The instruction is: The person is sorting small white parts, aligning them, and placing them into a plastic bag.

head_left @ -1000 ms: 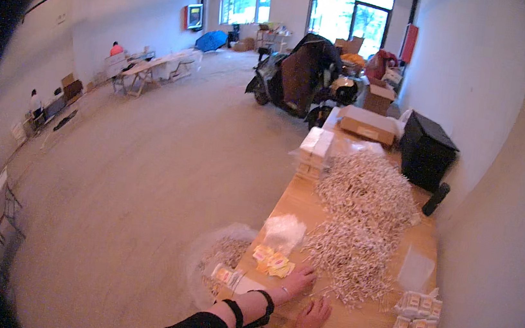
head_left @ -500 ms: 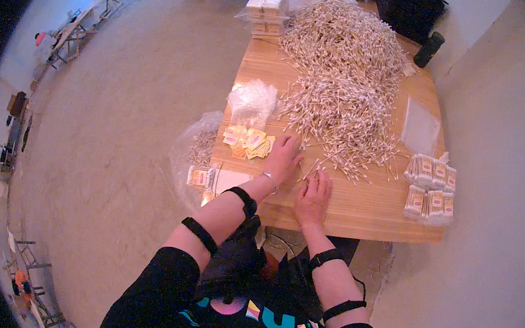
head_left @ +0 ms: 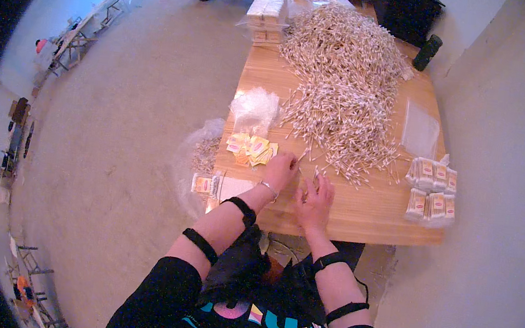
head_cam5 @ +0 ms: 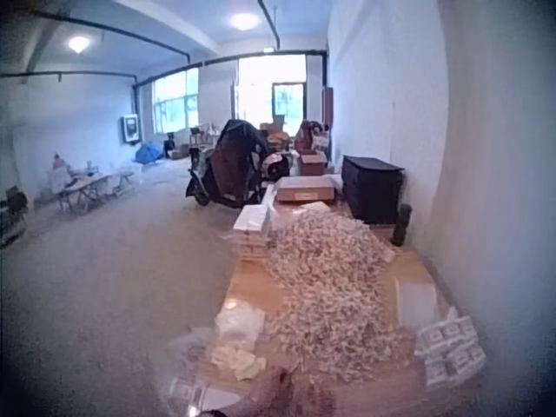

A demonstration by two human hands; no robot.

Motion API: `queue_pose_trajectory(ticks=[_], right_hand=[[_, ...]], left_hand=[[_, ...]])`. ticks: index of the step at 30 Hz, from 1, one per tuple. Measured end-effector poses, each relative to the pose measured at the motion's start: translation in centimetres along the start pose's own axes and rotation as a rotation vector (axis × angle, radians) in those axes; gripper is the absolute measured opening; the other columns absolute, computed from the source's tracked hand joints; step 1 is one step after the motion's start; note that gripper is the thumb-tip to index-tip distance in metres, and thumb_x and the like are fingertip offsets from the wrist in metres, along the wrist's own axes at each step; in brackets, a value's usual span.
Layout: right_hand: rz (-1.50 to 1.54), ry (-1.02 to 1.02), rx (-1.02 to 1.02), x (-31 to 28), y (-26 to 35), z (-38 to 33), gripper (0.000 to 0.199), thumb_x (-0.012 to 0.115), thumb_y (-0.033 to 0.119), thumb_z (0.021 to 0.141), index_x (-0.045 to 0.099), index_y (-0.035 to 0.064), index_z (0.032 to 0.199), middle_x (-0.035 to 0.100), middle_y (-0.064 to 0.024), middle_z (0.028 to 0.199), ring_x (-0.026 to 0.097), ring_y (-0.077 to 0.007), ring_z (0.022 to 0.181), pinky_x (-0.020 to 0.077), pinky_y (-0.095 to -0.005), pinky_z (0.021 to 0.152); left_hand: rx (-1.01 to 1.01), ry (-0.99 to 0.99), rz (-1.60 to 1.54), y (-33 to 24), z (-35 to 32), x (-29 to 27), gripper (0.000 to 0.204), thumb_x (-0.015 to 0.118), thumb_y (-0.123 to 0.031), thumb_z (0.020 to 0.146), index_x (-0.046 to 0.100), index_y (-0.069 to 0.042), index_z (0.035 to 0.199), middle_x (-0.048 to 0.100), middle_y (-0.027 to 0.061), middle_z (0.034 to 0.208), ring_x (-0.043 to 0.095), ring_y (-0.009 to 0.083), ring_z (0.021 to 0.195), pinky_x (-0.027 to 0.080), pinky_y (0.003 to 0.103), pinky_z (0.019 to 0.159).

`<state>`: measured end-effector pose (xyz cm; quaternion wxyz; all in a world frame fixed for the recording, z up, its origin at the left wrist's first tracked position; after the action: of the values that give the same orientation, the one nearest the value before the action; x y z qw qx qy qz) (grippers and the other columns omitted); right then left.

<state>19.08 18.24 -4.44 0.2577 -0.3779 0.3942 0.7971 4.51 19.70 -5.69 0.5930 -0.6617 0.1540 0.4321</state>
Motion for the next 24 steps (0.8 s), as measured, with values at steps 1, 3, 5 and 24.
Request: queue_pose_trajectory(ticks=[1,3,5,24], right_hand=[[0.025,-0.008,0.002,0.2,-0.5,-0.1,0.028,0.061,0.017,0.077,0.059,0.0042,0.101,0.048,-0.0142,0.122,0.039,-0.0329,0.120,0.0283,-0.0461,0.103],[0.089,-0.020,0.000,0.9,-0.9,-0.4,0.023,0.061,0.013,0.078,0.059,0.0043,0.099,0.050,-0.0141,0.120,0.041,-0.0325,0.118,0.0308,-0.0445,0.102],[0.148,-0.046,0.028,1.0,-1.2,-0.6,0.020,0.060,0.009,0.078,0.059,0.0032,0.097,0.052,-0.0143,0.118,0.044,-0.0328,0.116,0.0334,-0.0434,0.100],[-0.024,-0.088,0.201,0.7,-3.7,-0.9,0.020,0.060,0.014,0.078,0.063,0.0073,0.097,0.056,-0.0097,0.103,0.049,-0.0293,0.099,0.0381,-0.0410,0.087]], left_hand=[[0.027,0.010,-0.008,0.0,-0.8,-0.2,0.015,0.060,-0.014,0.078,0.062,-0.001,0.084,0.060,0.0187,0.081,0.057,0.0352,0.079,0.046,0.043,0.073],[0.048,0.015,-0.031,0.7,-2.9,-1.2,0.012,0.059,-0.013,0.077,0.061,-0.003,0.084,0.059,0.0173,0.079,0.056,0.0349,0.078,0.046,0.043,0.072],[0.074,0.025,-0.031,1.2,-4.9,-1.7,0.011,0.059,-0.012,0.077,0.061,-0.003,0.084,0.058,0.0166,0.079,0.056,0.0348,0.078,0.046,0.043,0.072],[0.322,-0.076,-0.097,1.2,-10.2,-2.3,0.012,0.062,-0.011,0.078,0.061,-0.006,0.088,0.056,0.0140,0.087,0.053,0.0334,0.087,0.046,0.040,0.076]])
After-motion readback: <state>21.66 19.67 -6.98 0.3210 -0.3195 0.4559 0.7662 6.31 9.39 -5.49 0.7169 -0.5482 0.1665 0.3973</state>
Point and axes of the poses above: each hand's wrist, its own z-axis towards the middle knuckle, its own x-axis out of the palm, y = z × x, the point moved 4 cm from there along z, towards the middle knuckle
